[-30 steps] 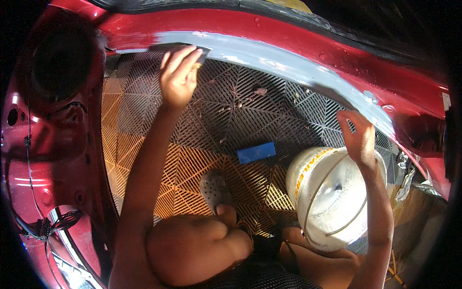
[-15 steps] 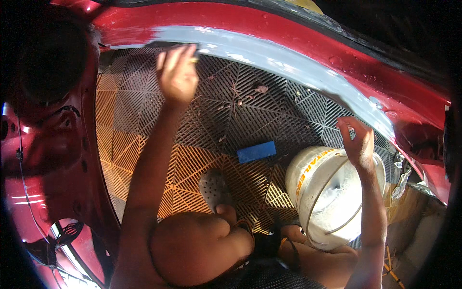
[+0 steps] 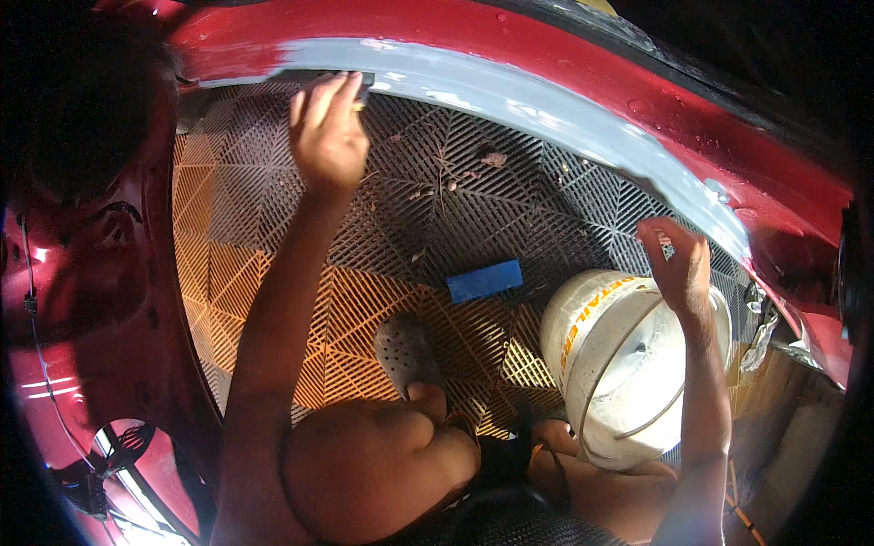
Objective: The person applies a white body filler to a red car bumper using a small spatula. They repeatedly dip the spatula into a bucket of filler and spread it along the bumper edge, smoothing the surface as they work.
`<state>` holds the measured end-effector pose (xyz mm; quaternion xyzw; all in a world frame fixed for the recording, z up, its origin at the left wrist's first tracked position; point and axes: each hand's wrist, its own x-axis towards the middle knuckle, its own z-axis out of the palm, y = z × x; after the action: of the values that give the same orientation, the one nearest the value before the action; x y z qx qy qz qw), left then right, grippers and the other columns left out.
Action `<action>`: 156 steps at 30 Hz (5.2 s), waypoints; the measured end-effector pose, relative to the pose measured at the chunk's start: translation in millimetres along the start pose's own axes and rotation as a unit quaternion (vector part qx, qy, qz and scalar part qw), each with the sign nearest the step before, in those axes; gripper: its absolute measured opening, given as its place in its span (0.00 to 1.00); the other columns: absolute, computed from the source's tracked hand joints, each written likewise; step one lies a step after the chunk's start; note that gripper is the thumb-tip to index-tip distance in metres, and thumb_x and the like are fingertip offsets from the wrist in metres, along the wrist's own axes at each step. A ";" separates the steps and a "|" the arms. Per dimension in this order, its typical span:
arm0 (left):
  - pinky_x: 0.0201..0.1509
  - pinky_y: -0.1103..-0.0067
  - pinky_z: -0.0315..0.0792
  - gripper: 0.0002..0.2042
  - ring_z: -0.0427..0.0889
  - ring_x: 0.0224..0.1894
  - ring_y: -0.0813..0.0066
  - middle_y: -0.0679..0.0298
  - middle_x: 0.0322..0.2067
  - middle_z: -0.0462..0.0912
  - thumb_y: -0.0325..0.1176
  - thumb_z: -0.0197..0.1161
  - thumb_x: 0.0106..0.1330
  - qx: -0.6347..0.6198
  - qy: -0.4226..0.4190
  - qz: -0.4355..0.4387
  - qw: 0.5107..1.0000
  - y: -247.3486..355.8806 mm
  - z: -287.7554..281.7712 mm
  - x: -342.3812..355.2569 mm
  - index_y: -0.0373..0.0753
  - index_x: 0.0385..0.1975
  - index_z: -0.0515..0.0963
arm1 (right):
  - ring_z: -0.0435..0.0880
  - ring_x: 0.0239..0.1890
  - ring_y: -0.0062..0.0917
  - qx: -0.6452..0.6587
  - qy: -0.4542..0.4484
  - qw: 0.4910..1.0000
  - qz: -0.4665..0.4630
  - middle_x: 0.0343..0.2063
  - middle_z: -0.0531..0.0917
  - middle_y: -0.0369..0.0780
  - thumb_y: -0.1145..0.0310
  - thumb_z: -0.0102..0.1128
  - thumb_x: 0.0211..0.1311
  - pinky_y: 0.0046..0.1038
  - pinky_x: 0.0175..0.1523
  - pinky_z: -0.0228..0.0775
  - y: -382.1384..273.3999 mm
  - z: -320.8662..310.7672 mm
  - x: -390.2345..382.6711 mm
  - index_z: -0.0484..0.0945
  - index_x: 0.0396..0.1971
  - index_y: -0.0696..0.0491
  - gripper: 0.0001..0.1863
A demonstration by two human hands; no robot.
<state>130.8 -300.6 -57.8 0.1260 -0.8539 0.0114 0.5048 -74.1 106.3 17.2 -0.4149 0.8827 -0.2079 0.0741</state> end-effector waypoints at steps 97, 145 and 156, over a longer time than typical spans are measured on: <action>0.57 0.65 0.63 0.17 0.80 0.42 0.68 0.70 0.39 0.85 0.25 0.63 0.55 0.034 -0.021 0.017 0.999 60.2 10.9 5.4 0.44 0.45 0.88 | 0.92 0.39 0.35 0.018 -0.005 0.999 0.039 0.33 0.90 0.45 0.67 0.66 0.68 0.34 0.47 0.81 -2.5 -2.0 1.5 0.86 0.37 0.57 0.09; 0.51 0.59 0.86 0.17 0.85 0.56 0.56 0.55 0.50 0.84 0.35 0.59 0.74 -0.671 -0.305 -0.616 0.279 159.2 -39.8 -23.0 0.33 0.57 0.76 | 0.60 0.15 0.15 0.778 -0.048 0.574 0.250 0.15 0.62 0.27 0.44 0.53 0.73 0.21 0.18 0.53 -43.4 -39.4 -103.2 0.62 0.19 0.41 0.24; 0.45 0.74 0.83 0.12 0.85 0.47 0.73 0.62 0.46 0.85 0.33 0.64 0.72 -0.612 -0.022 -0.549 0.569 11.0 -22.6 40.1 0.39 0.52 0.79 | 0.68 0.72 0.41 0.000 0.197 0.912 -0.360 0.64 0.77 0.48 0.59 0.57 0.69 0.52 0.76 0.54 -188.1 127.9 152.1 0.78 0.61 0.54 0.24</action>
<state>129.4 -294.8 -10.8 0.2324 -0.4345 -0.7960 0.3516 -1.4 -156.0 -11.3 -0.6550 0.6702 -0.2984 -0.1811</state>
